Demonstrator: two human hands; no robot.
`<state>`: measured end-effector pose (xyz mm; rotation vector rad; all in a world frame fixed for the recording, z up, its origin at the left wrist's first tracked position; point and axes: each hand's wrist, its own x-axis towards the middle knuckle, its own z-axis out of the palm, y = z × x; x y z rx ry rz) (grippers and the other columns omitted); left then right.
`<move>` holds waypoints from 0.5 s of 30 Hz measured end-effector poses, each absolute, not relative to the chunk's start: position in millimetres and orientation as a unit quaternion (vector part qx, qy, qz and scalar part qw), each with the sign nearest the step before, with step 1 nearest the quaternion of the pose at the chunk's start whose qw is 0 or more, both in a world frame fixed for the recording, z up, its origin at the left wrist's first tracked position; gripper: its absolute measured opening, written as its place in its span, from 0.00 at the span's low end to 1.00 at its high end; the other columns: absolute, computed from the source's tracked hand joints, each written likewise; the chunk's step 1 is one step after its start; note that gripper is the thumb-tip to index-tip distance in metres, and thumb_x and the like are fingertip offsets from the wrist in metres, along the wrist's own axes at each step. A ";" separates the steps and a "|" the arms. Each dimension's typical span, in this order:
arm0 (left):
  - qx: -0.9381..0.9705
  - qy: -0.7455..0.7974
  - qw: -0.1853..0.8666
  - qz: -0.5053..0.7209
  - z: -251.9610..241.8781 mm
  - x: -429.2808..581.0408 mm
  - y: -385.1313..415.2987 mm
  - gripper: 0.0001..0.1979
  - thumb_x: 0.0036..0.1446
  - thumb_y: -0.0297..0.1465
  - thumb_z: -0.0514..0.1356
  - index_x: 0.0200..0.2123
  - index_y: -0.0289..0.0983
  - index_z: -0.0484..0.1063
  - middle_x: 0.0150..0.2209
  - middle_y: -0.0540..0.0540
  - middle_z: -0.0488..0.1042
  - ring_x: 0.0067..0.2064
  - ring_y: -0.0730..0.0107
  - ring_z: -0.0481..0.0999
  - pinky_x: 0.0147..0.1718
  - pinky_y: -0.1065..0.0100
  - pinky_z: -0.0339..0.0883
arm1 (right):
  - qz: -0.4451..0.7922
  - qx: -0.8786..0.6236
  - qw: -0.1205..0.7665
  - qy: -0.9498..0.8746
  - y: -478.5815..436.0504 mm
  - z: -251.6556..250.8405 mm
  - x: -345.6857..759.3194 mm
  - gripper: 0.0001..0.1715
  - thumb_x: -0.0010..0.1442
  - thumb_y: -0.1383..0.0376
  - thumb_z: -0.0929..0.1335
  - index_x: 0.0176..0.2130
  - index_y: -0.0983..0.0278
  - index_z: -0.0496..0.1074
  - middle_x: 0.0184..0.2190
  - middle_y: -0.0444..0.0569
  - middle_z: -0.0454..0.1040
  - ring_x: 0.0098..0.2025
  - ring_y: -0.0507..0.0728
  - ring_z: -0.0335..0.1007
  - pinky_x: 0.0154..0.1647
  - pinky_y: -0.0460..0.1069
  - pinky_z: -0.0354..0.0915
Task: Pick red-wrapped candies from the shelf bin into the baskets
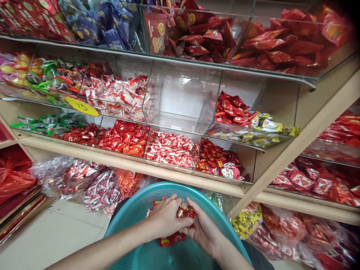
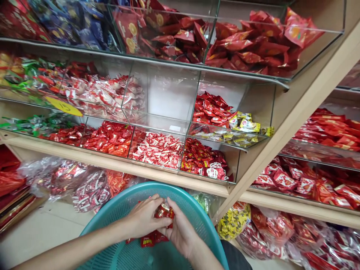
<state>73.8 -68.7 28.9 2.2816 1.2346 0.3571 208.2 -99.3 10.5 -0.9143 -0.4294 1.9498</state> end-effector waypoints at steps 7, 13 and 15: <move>0.850 0.432 0.260 0.150 25.2 69.2 -69.2 0.11 0.48 0.36 0.52 0.34 0.39 0.68 0.36 0.48 0.68 0.38 0.67 0.68 0.37 0.68 0.60 | 0.792 -0.381 0.443 -0.176 -101.8 14.5 197.0 0.20 0.55 0.56 0.65 0.44 0.66 0.69 0.35 0.48 0.75 0.30 0.50 0.70 0.33 0.45 0.67; 0.853 0.436 0.246 0.149 29.1 69.2 -71.0 0.10 0.50 0.32 0.48 0.32 0.38 0.67 0.34 0.48 0.70 0.36 0.67 0.68 0.34 0.68 0.60 | 0.793 -0.369 0.453 -0.171 -103.5 17.1 195.7 0.19 0.55 0.57 0.65 0.43 0.66 0.69 0.36 0.48 0.75 0.36 0.52 0.71 0.38 0.47 0.67; 0.853 0.437 0.246 0.147 30.5 68.9 -70.3 0.11 0.52 0.31 0.46 0.31 0.38 0.67 0.34 0.47 0.70 0.35 0.68 0.68 0.34 0.68 0.60 | 0.793 -0.365 0.456 -0.172 -103.9 17.5 195.7 0.19 0.56 0.57 0.65 0.43 0.67 0.69 0.36 0.48 0.75 0.37 0.52 0.71 0.40 0.48 0.66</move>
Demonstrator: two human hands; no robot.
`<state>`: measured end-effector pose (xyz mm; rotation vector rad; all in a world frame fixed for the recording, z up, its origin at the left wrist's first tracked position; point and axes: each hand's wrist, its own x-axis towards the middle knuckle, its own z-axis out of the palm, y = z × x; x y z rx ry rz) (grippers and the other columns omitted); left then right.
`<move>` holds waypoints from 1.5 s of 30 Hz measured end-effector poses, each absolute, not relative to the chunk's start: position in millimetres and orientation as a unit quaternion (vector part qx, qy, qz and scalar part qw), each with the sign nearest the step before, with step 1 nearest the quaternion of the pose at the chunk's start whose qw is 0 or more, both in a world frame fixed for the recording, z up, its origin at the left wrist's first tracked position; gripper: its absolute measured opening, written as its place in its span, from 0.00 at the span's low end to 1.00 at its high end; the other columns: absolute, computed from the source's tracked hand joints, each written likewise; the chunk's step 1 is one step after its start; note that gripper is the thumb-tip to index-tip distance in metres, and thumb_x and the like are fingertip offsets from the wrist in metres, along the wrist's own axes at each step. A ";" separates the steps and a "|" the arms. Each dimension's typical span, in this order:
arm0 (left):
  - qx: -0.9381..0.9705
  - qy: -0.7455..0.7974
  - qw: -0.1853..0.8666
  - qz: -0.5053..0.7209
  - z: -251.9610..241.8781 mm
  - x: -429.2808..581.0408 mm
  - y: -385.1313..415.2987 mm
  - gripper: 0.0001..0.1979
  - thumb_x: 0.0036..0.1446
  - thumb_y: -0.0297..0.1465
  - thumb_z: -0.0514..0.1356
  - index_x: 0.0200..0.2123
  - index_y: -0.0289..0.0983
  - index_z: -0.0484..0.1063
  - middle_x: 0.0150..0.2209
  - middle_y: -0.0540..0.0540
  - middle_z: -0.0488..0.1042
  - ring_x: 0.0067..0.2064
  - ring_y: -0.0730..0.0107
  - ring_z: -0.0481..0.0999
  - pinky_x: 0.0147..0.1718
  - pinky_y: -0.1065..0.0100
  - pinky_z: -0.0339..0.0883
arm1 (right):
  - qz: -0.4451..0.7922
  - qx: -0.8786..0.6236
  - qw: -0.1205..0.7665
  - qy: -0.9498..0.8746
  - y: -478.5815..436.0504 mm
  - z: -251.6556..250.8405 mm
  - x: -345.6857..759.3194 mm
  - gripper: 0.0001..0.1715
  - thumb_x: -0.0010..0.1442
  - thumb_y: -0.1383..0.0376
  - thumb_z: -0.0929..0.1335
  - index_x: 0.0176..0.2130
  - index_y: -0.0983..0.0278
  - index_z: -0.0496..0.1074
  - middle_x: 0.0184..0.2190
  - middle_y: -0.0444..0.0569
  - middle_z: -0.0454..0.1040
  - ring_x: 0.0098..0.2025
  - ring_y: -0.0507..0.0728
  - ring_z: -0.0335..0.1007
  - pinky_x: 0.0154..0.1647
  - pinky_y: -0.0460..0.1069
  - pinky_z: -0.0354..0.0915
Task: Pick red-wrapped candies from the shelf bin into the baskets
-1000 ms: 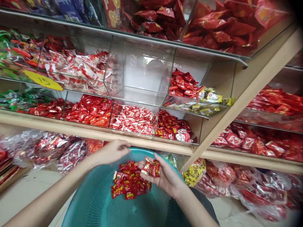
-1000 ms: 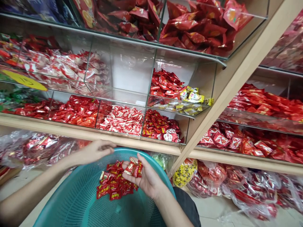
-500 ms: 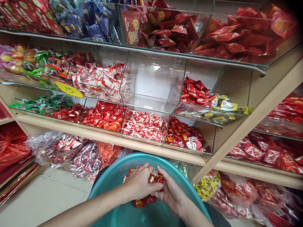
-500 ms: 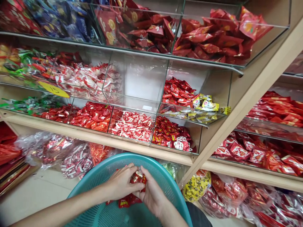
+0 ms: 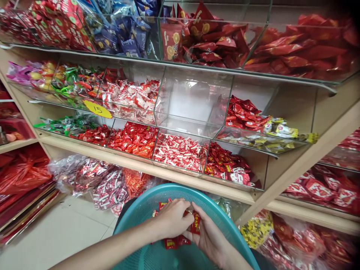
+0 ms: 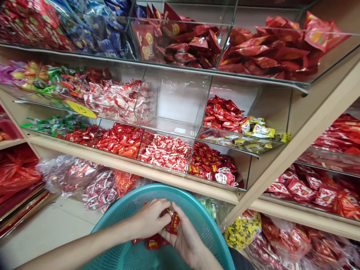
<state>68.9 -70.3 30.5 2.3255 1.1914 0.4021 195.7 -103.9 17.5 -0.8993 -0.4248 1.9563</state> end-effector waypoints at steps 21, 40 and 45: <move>0.839 0.391 0.350 0.146 35.6 61.1 -67.0 0.15 0.44 0.33 0.59 0.38 0.37 0.70 0.37 0.48 0.69 0.40 0.66 0.66 0.38 0.68 0.59 | 0.800 -0.360 0.447 -0.174 -105.3 10.7 200.6 0.21 0.56 0.56 0.64 0.45 0.67 0.68 0.36 0.50 0.75 0.35 0.52 0.71 0.40 0.49 0.67; 0.724 0.418 0.421 0.352 75.6 -2.7 -16.0 0.17 0.50 0.37 0.55 0.41 0.33 0.68 0.24 0.49 0.72 0.24 0.75 0.70 0.25 0.72 0.64 | 0.814 -0.336 0.441 -0.176 -106.7 24.3 204.7 0.22 0.55 0.58 0.65 0.45 0.69 0.67 0.41 0.55 0.73 0.42 0.56 0.70 0.43 0.50 0.66; 0.657 0.557 0.017 0.508 124.8 -86.3 71.4 0.14 0.47 0.33 0.54 0.36 0.32 0.72 0.31 0.45 0.75 0.29 0.72 0.71 0.32 0.70 0.64 | 0.822 -0.327 0.436 -0.163 -106.7 23.5 202.9 0.21 0.54 0.58 0.66 0.44 0.69 0.68 0.41 0.54 0.73 0.44 0.57 0.69 0.47 0.52 0.64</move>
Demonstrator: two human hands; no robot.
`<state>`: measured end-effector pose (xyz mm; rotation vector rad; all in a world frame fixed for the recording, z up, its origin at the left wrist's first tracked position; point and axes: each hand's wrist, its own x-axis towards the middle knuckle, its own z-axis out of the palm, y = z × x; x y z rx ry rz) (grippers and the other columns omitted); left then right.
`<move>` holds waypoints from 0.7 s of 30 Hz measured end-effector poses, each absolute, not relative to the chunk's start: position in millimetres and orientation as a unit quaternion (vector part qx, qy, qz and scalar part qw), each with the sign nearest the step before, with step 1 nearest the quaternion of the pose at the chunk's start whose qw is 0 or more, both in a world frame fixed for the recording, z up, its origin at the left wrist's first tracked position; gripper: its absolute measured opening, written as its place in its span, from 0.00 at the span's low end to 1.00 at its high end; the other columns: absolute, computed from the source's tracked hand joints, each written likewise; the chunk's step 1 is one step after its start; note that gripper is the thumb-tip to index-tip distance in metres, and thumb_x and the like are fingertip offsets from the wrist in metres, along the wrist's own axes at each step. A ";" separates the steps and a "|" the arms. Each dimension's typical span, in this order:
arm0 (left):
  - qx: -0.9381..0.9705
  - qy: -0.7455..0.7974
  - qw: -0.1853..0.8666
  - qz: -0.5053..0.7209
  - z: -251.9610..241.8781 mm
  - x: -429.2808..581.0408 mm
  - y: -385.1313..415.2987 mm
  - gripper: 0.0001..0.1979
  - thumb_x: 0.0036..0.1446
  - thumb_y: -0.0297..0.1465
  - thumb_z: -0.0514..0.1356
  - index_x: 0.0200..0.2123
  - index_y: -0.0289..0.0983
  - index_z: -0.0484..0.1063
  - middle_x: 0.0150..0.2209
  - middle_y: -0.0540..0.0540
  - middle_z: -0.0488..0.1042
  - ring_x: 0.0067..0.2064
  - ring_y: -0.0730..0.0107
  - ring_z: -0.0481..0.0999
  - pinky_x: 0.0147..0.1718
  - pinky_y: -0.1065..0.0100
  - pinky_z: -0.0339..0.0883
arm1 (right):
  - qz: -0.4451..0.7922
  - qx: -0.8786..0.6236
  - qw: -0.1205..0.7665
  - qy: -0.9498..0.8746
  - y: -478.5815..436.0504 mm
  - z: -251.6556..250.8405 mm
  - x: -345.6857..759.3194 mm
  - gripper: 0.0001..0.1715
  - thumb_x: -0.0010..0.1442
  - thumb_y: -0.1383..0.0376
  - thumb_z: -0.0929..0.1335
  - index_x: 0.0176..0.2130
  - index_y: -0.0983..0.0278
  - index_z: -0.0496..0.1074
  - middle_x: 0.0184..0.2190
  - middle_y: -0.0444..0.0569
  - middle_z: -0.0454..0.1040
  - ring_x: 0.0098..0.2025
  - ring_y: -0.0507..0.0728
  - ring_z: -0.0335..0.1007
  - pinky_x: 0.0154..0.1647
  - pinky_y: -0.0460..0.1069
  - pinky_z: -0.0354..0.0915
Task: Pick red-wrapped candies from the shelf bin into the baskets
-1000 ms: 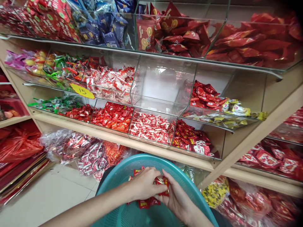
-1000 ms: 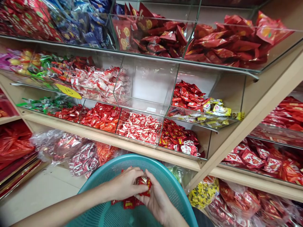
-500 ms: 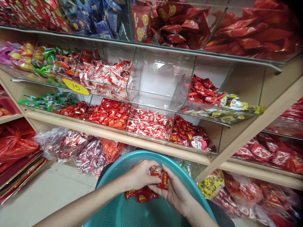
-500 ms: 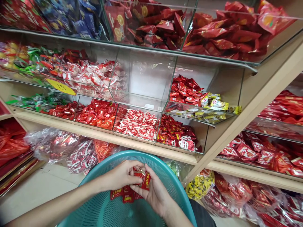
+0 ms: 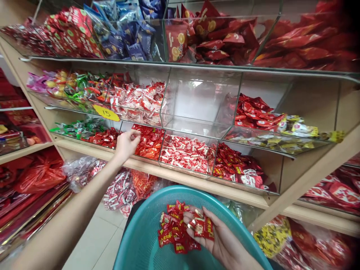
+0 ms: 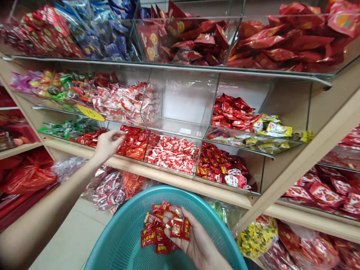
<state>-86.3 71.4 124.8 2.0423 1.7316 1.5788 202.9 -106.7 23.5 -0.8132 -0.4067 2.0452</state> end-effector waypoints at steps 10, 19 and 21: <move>0.740 0.580 -0.018 0.340 113.7 -101.3 133.8 0.17 0.44 0.33 0.57 0.38 0.32 0.72 0.27 0.46 0.73 0.29 0.70 0.70 0.30 0.72 0.62 | 0.819 -0.332 0.441 -0.157 -105.3 22.0 202.9 0.19 0.56 0.58 0.65 0.43 0.67 0.68 0.38 0.52 0.75 0.41 0.55 0.70 0.43 0.50 0.66; 0.777 0.398 -0.139 0.467 103.3 -102.4 79.2 0.10 0.57 0.31 0.50 0.37 0.35 0.70 0.40 0.44 0.70 0.43 0.71 0.69 0.45 0.69 0.64 | 0.805 -0.368 0.444 -0.141 -104.9 24.2 202.5 0.18 0.54 0.59 0.66 0.41 0.67 0.70 0.38 0.52 0.75 0.41 0.55 0.71 0.40 0.48 0.67; 0.790 0.365 -0.181 0.458 97.9 -100.9 58.4 0.11 0.58 0.29 0.49 0.41 0.37 0.68 0.45 0.43 0.68 0.47 0.71 0.68 0.48 0.67 0.63 | 0.802 -0.375 0.443 -0.140 -105.0 24.3 202.5 0.18 0.54 0.59 0.66 0.41 0.68 0.70 0.38 0.52 0.75 0.41 0.55 0.71 0.40 0.48 0.68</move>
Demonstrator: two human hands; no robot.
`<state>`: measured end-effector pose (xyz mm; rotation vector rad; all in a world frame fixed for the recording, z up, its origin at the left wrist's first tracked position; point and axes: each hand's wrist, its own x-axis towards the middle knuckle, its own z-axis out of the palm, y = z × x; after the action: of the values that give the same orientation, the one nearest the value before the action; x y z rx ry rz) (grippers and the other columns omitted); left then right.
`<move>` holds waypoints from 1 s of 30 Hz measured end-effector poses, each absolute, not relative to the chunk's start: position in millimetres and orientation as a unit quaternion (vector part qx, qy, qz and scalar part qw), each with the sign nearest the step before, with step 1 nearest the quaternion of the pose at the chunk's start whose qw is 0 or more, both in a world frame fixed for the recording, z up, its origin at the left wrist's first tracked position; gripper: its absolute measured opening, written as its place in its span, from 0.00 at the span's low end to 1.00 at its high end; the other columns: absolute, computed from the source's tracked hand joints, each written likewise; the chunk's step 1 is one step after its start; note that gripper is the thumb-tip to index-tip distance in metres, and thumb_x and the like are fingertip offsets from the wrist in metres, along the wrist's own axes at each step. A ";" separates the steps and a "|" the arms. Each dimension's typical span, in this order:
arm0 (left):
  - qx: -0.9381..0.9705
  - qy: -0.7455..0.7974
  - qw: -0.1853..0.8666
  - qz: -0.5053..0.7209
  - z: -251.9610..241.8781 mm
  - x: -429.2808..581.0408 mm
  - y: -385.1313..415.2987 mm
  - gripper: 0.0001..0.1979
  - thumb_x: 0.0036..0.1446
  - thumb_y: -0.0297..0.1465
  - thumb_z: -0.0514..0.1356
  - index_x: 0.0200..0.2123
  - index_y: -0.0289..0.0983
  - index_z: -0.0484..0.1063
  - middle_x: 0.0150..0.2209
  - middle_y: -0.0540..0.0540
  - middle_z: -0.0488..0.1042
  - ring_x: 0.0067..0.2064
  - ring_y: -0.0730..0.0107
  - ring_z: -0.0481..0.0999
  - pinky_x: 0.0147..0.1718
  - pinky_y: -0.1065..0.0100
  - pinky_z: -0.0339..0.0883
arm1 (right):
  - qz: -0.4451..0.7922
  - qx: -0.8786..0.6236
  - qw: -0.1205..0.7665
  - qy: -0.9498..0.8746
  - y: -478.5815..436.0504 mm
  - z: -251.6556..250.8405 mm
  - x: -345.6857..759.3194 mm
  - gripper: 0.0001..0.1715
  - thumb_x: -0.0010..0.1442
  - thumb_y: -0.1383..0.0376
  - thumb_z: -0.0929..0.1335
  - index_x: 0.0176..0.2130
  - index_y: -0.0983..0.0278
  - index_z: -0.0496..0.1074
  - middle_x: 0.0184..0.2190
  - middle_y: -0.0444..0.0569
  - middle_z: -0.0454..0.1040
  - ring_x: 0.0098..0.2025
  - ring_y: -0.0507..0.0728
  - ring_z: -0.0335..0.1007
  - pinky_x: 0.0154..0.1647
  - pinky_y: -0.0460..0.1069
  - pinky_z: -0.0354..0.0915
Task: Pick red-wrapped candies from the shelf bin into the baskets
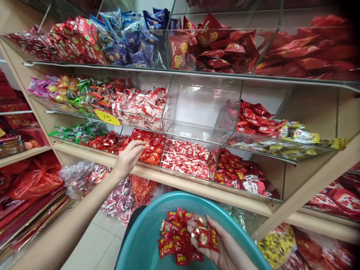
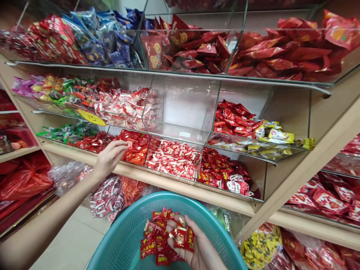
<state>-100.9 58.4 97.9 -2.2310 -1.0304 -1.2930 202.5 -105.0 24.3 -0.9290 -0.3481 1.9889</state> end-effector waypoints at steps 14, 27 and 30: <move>-0.811 -0.308 0.254 -0.428 83.6 -103.2 21.1 0.14 0.57 0.26 0.51 0.46 0.42 0.67 0.50 0.45 0.65 0.49 0.70 0.68 0.46 0.68 0.68 | 0.812 -0.347 0.444 -0.154 -108.2 24.0 202.5 0.22 0.55 0.57 0.65 0.45 0.70 0.68 0.42 0.55 0.73 0.44 0.57 0.69 0.45 0.53 0.66; -0.788 -0.346 0.224 -0.457 83.7 -106.8 40.8 0.12 0.57 0.29 0.51 0.44 0.42 0.67 0.48 0.46 0.65 0.49 0.67 0.67 0.49 0.62 0.64 | 0.803 -0.340 0.459 -0.167 -111.5 27.5 206.0 0.19 0.54 0.61 0.66 0.44 0.68 0.67 0.44 0.54 0.71 0.45 0.57 0.68 0.44 0.51 0.66; -0.785 -0.356 0.225 -0.455 82.0 -115.5 55.3 0.11 0.57 0.30 0.51 0.43 0.41 0.67 0.48 0.45 0.65 0.49 0.67 0.66 0.50 0.62 0.63 | 0.802 -0.348 0.456 -0.168 -111.3 27.8 206.4 0.21 0.55 0.61 0.65 0.47 0.70 0.66 0.45 0.55 0.70 0.47 0.58 0.67 0.44 0.51 0.66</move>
<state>-115.5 55.3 82.0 -2.1652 -0.9817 -1.2539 206.4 -111.3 27.8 -0.8583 -0.4144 1.9774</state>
